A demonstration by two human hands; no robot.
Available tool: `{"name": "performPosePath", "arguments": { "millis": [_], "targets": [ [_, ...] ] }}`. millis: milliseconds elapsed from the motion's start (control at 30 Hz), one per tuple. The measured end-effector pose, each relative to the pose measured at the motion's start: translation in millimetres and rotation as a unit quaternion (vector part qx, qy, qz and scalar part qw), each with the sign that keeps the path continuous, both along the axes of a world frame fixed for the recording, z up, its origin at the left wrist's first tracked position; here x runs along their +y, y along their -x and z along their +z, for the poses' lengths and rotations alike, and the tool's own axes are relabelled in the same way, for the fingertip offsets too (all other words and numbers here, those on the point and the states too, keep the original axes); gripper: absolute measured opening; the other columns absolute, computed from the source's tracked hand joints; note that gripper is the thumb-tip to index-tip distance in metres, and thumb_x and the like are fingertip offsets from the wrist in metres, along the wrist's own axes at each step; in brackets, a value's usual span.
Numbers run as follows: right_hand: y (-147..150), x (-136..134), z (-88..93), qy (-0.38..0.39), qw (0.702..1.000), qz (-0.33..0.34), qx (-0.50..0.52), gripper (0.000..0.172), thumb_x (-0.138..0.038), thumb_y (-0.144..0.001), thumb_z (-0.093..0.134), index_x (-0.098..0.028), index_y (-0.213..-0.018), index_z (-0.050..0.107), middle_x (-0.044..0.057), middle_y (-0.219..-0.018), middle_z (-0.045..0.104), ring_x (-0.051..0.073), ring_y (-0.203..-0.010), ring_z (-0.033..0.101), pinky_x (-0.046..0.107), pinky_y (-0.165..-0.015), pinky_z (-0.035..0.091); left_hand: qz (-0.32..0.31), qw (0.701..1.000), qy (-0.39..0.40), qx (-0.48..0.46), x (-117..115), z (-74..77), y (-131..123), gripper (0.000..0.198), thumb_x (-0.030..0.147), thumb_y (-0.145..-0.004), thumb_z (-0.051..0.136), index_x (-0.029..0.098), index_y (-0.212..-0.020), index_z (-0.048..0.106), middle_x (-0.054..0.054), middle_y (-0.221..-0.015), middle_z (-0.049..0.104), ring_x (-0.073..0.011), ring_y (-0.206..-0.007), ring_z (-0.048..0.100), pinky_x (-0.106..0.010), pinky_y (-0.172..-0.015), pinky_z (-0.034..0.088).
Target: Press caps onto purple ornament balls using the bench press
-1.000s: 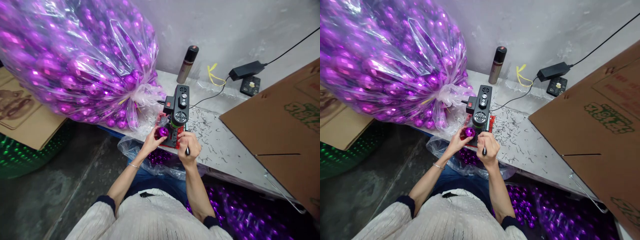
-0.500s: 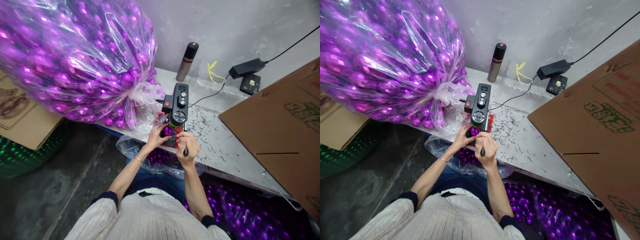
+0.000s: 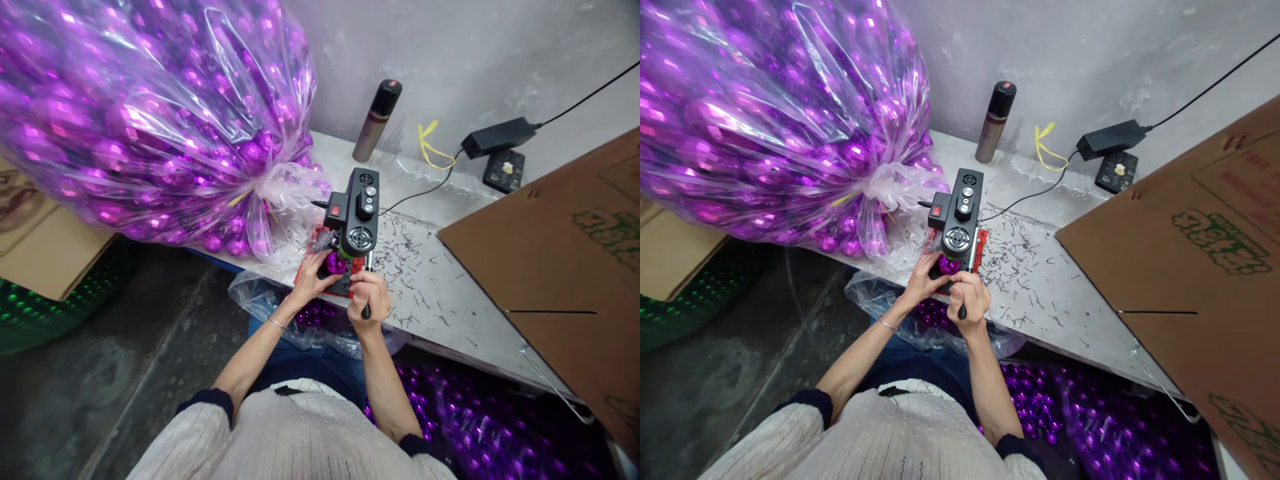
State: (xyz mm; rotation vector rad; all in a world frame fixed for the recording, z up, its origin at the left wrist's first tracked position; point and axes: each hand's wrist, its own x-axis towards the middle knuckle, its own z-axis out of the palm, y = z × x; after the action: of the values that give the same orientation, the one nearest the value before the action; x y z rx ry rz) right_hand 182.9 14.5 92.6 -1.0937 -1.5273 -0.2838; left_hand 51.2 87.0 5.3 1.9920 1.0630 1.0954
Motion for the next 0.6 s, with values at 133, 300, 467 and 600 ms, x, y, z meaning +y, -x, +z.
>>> {"name": "performPosePath", "arguments": {
  "millis": [133,300,467,600],
  "targets": [
    [1.9,4.1,-10.7,-0.022,0.999,0.007,0.031,0.018,-0.022,-0.100,0.046,-0.022,-0.087,0.059,0.003,-0.083,0.066,0.015,-0.071,0.064,0.030,-0.063,0.052,0.002,1.000,0.014,0.000,-1.0,0.6,-0.5,0.063,0.051,-0.085,0.078,0.021,-0.138,0.060,-0.015,-0.133,0.070,-0.0308,-0.125,0.065,-0.050,-0.110,0.049],
    [3.1,9.0,-18.6,-0.047,0.998,0.010,0.043,0.021,-0.026,-0.102,0.045,-0.022,-0.085,0.057,0.003,-0.080,0.065,0.015,-0.070,0.061,0.033,-0.068,0.049,0.002,1.000,0.009,-0.009,-0.7,0.7,-0.5,0.063,0.051,-0.085,0.078,0.020,-0.137,0.061,-0.015,-0.133,0.070,-0.0310,-0.125,0.065,-0.050,-0.110,0.049],
    [4.6,11.6,-23.7,-0.051,0.998,-0.004,0.041,0.024,-0.027,-0.103,0.043,-0.023,-0.083,0.055,0.001,-0.077,0.062,0.015,-0.068,0.059,0.036,-0.071,0.049,0.001,1.000,0.009,-0.005,0.0,2.0,0.2,0.063,0.049,-0.085,0.079,0.019,-0.137,0.061,-0.015,-0.133,0.070,-0.0309,-0.126,0.065,-0.050,-0.110,0.049],
    [5.8,12.1,-27.6,-0.059,0.997,-0.002,0.041,0.024,-0.024,-0.103,0.041,-0.023,-0.082,0.053,0.000,-0.076,0.059,0.015,-0.066,0.059,0.035,-0.071,0.049,0.005,1.000,0.009,-0.001,-0.3,2.1,-0.2,0.062,0.048,-0.085,0.079,0.019,-0.137,0.061,-0.015,-0.133,0.070,-0.0306,-0.125,0.066,-0.050,-0.110,0.050]
  ]
}}
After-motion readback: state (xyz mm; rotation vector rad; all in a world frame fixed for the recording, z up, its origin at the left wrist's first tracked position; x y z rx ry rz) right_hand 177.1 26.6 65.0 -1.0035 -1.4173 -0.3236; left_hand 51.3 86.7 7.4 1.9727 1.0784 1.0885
